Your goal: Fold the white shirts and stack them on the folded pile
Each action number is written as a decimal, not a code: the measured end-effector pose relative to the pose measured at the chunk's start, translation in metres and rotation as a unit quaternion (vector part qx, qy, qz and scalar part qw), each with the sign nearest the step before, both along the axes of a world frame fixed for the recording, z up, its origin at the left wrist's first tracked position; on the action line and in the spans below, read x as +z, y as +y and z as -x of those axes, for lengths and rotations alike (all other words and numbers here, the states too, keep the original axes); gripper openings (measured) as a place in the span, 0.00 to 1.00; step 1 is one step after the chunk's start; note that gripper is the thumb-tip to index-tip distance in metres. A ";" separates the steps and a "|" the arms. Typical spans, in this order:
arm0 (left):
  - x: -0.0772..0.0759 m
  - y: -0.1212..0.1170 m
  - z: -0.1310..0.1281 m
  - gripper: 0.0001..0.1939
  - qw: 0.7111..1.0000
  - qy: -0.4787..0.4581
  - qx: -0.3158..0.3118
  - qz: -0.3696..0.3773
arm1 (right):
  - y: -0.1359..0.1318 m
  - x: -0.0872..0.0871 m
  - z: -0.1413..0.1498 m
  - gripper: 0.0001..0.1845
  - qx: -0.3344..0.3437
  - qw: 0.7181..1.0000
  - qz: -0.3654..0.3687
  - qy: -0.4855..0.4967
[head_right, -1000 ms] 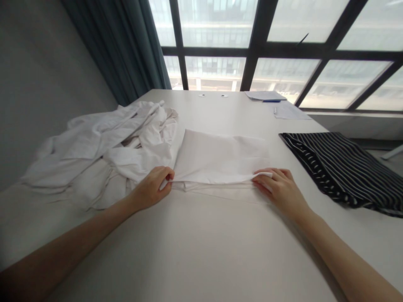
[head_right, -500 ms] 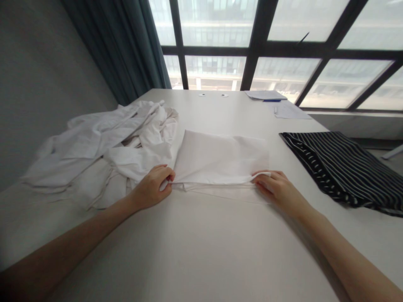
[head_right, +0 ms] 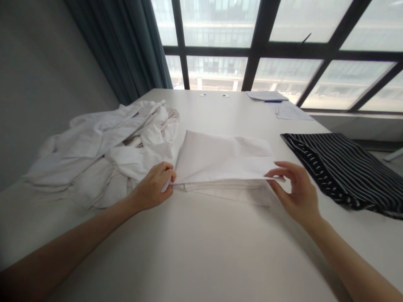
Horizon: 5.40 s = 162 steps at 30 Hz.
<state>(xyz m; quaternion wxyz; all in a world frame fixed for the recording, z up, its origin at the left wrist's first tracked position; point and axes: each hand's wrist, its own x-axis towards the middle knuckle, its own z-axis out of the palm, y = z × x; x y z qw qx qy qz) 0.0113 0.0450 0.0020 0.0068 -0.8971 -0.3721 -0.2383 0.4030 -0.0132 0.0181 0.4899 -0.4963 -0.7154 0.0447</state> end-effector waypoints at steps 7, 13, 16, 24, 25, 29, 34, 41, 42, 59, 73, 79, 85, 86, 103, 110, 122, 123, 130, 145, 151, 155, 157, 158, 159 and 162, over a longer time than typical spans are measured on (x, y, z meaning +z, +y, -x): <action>0.000 0.004 -0.001 0.10 0.999 0.013 0.009 0.037 | 0.003 0.034 -0.018 0.03 0.189 0.967 0.174 -0.002; 0.000 0.005 0.000 0.10 0.998 0.016 0.013 0.056 | 0.008 0.031 -0.017 0.15 0.263 0.886 0.361 -0.120; -0.001 0.004 0.000 0.10 0.999 0.011 0.018 0.048 | 0.006 0.026 -0.011 0.16 0.263 0.881 0.367 -0.141; 0.009 -0.008 -0.006 0.12 0.988 0.073 -0.072 -0.114 | 0.003 0.014 -0.006 0.11 0.189 0.909 0.293 -0.228; 0.009 -0.009 -0.008 0.13 0.985 0.083 -0.094 -0.115 | 0.002 0.014 -0.004 0.11 0.187 0.909 0.284 -0.241; 0.007 -0.011 -0.015 0.16 0.984 0.091 -0.124 -0.087 | -0.001 0.012 0.010 0.12 0.149 0.915 0.220 -0.302; 0.002 -0.008 -0.013 0.17 0.986 0.068 -0.146 -0.038 | -0.002 0.002 0.026 0.10 0.112 0.915 0.081 -0.380; 0.000 -0.006 -0.012 0.19 0.989 0.041 -0.140 0.021 | -0.002 -0.001 0.032 0.13 0.095 0.910 0.019 -0.403; -0.001 -0.006 -0.012 0.20 0.989 0.046 -0.140 0.018 | -0.002 -0.001 0.032 0.12 0.098 0.908 0.019 -0.407; 0.001 -0.007 -0.016 0.21 0.970 0.069 -0.230 0.027 | -0.007 0.003 0.038 0.05 0.076 0.938 0.066 -0.332; 0.006 -0.009 -0.019 0.16 0.976 0.054 -0.210 0.024 | -0.007 0.012 0.045 0.06 0.230 0.907 0.190 -0.296; 0.002 -0.009 -0.012 0.17 0.972 0.011 -0.234 0.029 | -0.012 0.018 0.048 0.07 0.274 0.892 0.232 -0.275; 0.003 -0.008 -0.014 0.17 0.972 -0.025 -0.229 0.052 | -0.011 0.010 0.039 0.11 0.226 0.942 0.148 -0.202; 0.004 -0.008 -0.015 0.16 0.973 -0.024 -0.224 0.049 | -0.009 0.007 0.037 0.12 0.208 0.949 0.118 -0.205; 0.012 -0.012 -0.016 0.09 0.962 0.001 -0.211 -0.170 | -0.011 0.003 0.052 0.13 0.257 0.897 0.116 -0.341; 0.009 -0.007 -0.015 0.12 0.968 0.053 -0.215 -0.114 | -0.012 0.002 0.055 0.06 0.266 0.911 0.094 -0.301; 0.007 -0.009 -0.015 0.15 0.967 0.110 -0.208 -0.095 | -0.017 0.006 0.059 0.06 0.315 0.885 0.135 -0.314; 0.007 -0.009 -0.015 0.17 0.967 0.110 -0.208 -0.097 | -0.017 0.005 0.059 0.07 0.316 0.885 0.138 -0.314; 0.009 -0.023 -0.023 0.23 0.959 0.112 -0.260 -0.011 | -0.018 0.007 0.061 0.08 0.319 0.884 0.159 -0.302; 0.011 -0.038 -0.032 0.25 0.945 0.105 -0.299 0.079 | -0.025 0.018 0.059 0.03 0.280 0.866 0.110 -0.400; 0.008 -0.037 -0.033 0.27 0.937 0.106 -0.316 0.102 | -0.027 0.023 0.062 0.07 0.299 0.891 0.115 -0.322; 0.011 -0.038 -0.034 0.24 0.938 0.105 -0.314 0.104 | -0.031 0.028 0.065 0.08 0.296 0.905 0.122 -0.279; 0.012 -0.038 -0.034 0.23 0.939 0.099 -0.312 0.107 | -0.032 0.029 0.067 0.08 0.313 0.895 0.146 -0.283; 0.013 -0.038 -0.034 0.23 0.939 0.093 -0.311 0.109 | -0.033 0.028 0.067 0.08 0.325 0.887 0.161 -0.287; 0.014 -0.038 -0.034 0.24 0.940 0.088 -0.311 0.112 | -0.032 0.028 0.068 0.09 0.336 0.879 0.174 -0.289; 0.013 -0.037 -0.033 0.24 0.939 0.078 -0.314 0.117 | -0.031 0.025 0.068 0.09 0.352 0.867 0.203 -0.288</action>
